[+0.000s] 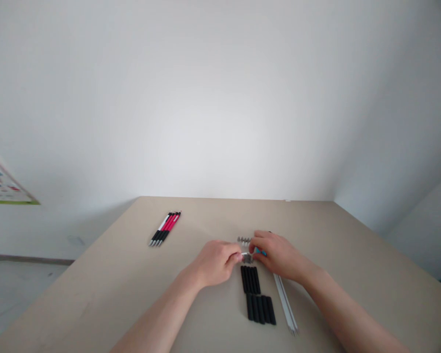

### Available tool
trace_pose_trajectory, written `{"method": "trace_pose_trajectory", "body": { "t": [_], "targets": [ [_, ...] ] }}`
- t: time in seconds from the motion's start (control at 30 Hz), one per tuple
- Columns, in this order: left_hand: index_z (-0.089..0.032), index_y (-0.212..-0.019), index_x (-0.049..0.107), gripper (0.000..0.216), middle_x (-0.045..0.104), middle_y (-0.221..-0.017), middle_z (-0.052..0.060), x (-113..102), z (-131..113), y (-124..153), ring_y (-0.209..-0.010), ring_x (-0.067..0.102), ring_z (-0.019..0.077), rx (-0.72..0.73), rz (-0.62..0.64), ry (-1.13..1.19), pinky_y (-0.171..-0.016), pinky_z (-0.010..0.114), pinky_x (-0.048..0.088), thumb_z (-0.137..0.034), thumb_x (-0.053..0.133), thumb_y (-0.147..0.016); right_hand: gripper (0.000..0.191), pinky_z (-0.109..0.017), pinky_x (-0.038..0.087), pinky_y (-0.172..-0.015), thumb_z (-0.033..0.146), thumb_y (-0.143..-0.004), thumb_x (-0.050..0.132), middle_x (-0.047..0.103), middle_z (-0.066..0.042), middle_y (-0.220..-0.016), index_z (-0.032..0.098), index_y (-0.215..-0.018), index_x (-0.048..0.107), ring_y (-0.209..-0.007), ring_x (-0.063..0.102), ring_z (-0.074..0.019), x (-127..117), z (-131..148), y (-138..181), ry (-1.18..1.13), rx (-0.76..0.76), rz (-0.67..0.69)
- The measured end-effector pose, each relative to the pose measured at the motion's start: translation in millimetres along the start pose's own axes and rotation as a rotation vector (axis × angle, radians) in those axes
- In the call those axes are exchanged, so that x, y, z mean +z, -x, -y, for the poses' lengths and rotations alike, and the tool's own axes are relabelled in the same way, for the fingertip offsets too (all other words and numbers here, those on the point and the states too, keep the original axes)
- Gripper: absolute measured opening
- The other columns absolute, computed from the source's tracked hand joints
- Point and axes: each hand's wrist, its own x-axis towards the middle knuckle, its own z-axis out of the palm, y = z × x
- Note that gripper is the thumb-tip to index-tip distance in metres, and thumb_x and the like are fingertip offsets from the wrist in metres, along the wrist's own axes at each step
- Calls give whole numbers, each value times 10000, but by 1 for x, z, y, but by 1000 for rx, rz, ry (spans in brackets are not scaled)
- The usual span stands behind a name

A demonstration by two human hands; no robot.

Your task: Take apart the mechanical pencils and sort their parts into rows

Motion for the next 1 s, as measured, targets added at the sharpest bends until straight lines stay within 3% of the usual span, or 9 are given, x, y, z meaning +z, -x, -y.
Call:
{"method": "trace_pose_trajectory", "body": {
  "t": [0.57,0.67,0.83,1.0],
  "targets": [
    [-195,-752,570,260,614,-705,-9,-2,-3,0,-642,538,127,0,11,5,-601,211,347,-244,376,-917,136,-252,366,-693,152,-799,541,593,-31,-874,218,-882,625,-822,556,-173,-2,2,0,-9,-11,-3],
    [-193,-768,578,240,610,-738,2,-2,-3,0,-683,544,133,7,-11,-6,-627,216,363,-232,388,-909,166,-253,364,-687,136,-782,535,586,-35,-855,206,-908,617,-793,544,-166,-6,7,3,-43,-37,-34],
    [-194,-779,592,232,594,-794,7,-1,-1,0,-724,547,126,60,-42,-20,-657,215,379,-202,397,-903,150,-255,366,-666,291,-857,510,578,-35,-786,180,-844,611,-736,522,-154,-5,19,3,-153,-116,-97],
    [-202,-834,609,232,613,-817,15,-3,0,-1,-742,555,140,-9,-76,-42,-658,224,387,-217,389,-906,191,-257,360,-645,199,-874,469,561,-41,-728,169,-731,593,-718,498,-153,-7,7,1,-139,-145,-181]
  ]
}}
